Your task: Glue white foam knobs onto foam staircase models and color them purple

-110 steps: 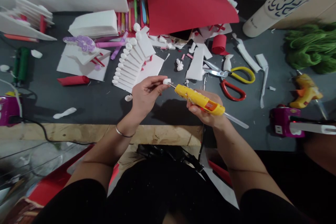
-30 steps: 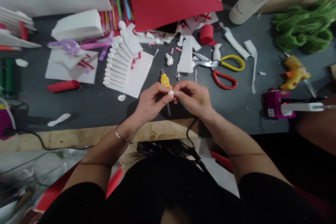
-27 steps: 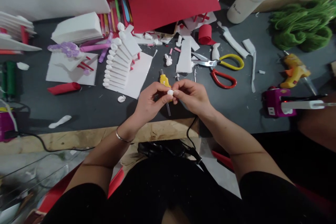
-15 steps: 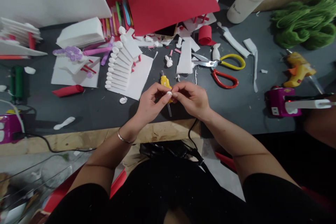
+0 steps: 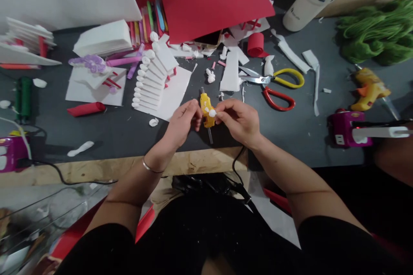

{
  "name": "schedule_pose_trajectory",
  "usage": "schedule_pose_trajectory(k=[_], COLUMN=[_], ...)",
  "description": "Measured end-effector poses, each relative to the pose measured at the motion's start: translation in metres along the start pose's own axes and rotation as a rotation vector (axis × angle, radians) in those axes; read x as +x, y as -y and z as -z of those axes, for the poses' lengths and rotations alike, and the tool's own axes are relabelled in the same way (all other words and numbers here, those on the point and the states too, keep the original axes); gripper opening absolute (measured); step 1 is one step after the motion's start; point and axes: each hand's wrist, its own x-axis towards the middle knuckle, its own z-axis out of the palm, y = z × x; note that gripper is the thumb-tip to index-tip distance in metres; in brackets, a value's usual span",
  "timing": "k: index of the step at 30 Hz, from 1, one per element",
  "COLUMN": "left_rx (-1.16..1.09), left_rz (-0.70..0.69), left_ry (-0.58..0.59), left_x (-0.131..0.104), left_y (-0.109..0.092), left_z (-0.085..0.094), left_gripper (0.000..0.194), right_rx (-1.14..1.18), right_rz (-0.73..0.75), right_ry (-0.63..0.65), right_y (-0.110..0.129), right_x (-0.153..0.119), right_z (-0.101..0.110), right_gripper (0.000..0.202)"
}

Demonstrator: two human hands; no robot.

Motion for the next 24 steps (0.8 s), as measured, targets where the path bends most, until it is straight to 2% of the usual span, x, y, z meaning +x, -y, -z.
schedule_pose_trajectory(k=[2, 3, 7, 10, 13, 16, 18, 21, 24], left_rx=[0.207, 0.292, 0.595, 0.814, 0.916, 0.898, 0.85, 0.742, 0.63], left_rz=[-0.225, -0.309, -0.471, -0.63, -0.791, -0.797, -0.76, -0.688, -0.59], left_ry=[-0.136, -0.165, -0.15, -0.169, -0.163, -0.088, -0.068, -0.072, -0.101], left_x=[-0.0014, -0.0025, -0.0079, -0.0098, -0.0071, -0.0033, -0.0026, -0.0043, -0.0056], left_y=[0.0031, 0.004, 0.0036, 0.0037, 0.0061, 0.0094, 0.0104, 0.0095, 0.0084], left_z=[0.001, 0.0015, 0.0052, 0.0088, 0.0104, 0.0095, 0.008, 0.0049, 0.0017], left_gripper=[0.05, 0.049, 0.045, 0.049, 0.048, 0.054, 0.047, 0.038, 0.038], right_rx=[0.191, 0.27, 0.458, 0.532, 0.554, 0.543, 0.529, 0.494, 0.442], right_rz=[-0.166, -0.225, -0.36, -0.438, -0.485, -0.484, -0.483, -0.472, -0.432], right_ry=[0.0, 0.001, 0.027, 0.064, 0.106, 0.133, 0.138, 0.128, 0.085], right_y=[0.0008, 0.0009, 0.0001, -0.0002, 0.0008, 0.0023, 0.0027, 0.0022, 0.0011], right_x=[0.0008, 0.0015, 0.0055, 0.0081, 0.0091, 0.0085, 0.0076, 0.006, 0.0041], right_z=[-0.0021, -0.003, -0.0046, -0.0044, -0.0042, -0.0042, -0.0043, -0.005, -0.0059], right_gripper=[0.028, 0.032, 0.039, 0.042, 0.044, 0.044, 0.044, 0.042, 0.041])
